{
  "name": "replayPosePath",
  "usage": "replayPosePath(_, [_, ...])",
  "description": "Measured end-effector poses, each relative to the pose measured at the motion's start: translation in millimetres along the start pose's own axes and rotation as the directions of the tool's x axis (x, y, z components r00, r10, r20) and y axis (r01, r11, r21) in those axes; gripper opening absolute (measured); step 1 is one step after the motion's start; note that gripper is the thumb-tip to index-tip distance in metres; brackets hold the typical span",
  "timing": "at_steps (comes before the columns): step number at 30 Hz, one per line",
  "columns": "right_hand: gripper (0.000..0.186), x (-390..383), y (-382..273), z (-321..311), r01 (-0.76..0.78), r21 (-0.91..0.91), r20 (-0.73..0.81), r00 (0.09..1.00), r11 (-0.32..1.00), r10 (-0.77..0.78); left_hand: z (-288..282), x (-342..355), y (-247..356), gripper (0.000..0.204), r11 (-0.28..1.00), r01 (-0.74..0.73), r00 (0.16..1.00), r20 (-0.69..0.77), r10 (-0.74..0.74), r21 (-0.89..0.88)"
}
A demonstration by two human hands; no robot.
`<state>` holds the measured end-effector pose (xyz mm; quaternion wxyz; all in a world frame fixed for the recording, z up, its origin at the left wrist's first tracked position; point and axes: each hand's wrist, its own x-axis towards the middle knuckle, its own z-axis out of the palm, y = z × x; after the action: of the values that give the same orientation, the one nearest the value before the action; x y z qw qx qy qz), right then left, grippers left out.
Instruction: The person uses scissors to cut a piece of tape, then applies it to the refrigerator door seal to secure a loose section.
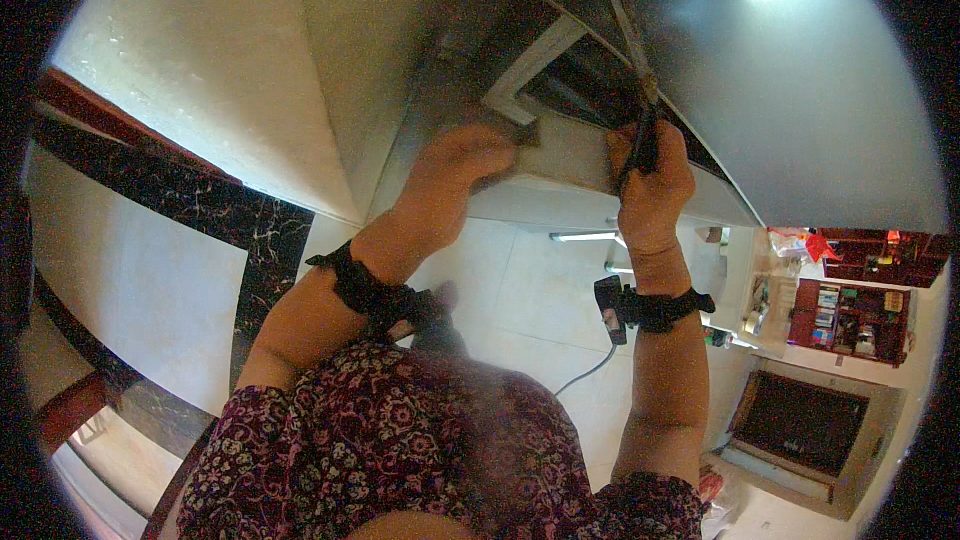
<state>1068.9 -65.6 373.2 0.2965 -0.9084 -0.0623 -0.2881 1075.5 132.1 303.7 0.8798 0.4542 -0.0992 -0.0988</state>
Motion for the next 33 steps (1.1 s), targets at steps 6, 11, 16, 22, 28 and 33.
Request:
replayPosePath(6, [0.019, -2, 1, -2, -0.008, -0.029, 0.003, 1.0, 1.0, 0.008, -2, 3, 0, 0.018, 0.991, 0.121, 0.991, -0.056, -0.118, 0.054])
replayPosePath(11, [0.017, -2, 3, 0, 0.008, -0.055, -0.008, 1.0, 0.998, -0.008, -14, -6, -20, 0.021, 0.89, -0.262, 0.965, 0.08, 0.25, 0.374])
replayPosePath(16, [0.038, -2, -2, -6, -0.019, -0.046, 0.069, 0.997, 0.999, 0.022, -16, -16, -35, 0.027, 0.633, -0.557, 0.8, 0.141, 0.584, 0.538])
replayPosePath(22, [0.022, 0, 9, 0, 0.142, 0.121, -0.041, 0.99, 0.982, -0.138, 12, -23, -25, 0.027, 0.747, -0.36, 0.88, -0.062, 0.471, 0.559])
replayPosePath(28, [0.021, 0, 0, 1, 0.089, -0.032, 0.022, 0.996, 0.996, -0.088, 0, -11, -26, 0.036, 0.675, -0.47, 0.853, 0.096, 0.513, 0.569])
replayPosePath(33, [0.019, 1, 6, 0, 0.049, 0.028, 0.026, 0.998, 0.998, -0.05, -7, -10, -17, 0.036, 0.814, -0.395, 0.917, 0.124, 0.38, 0.427])
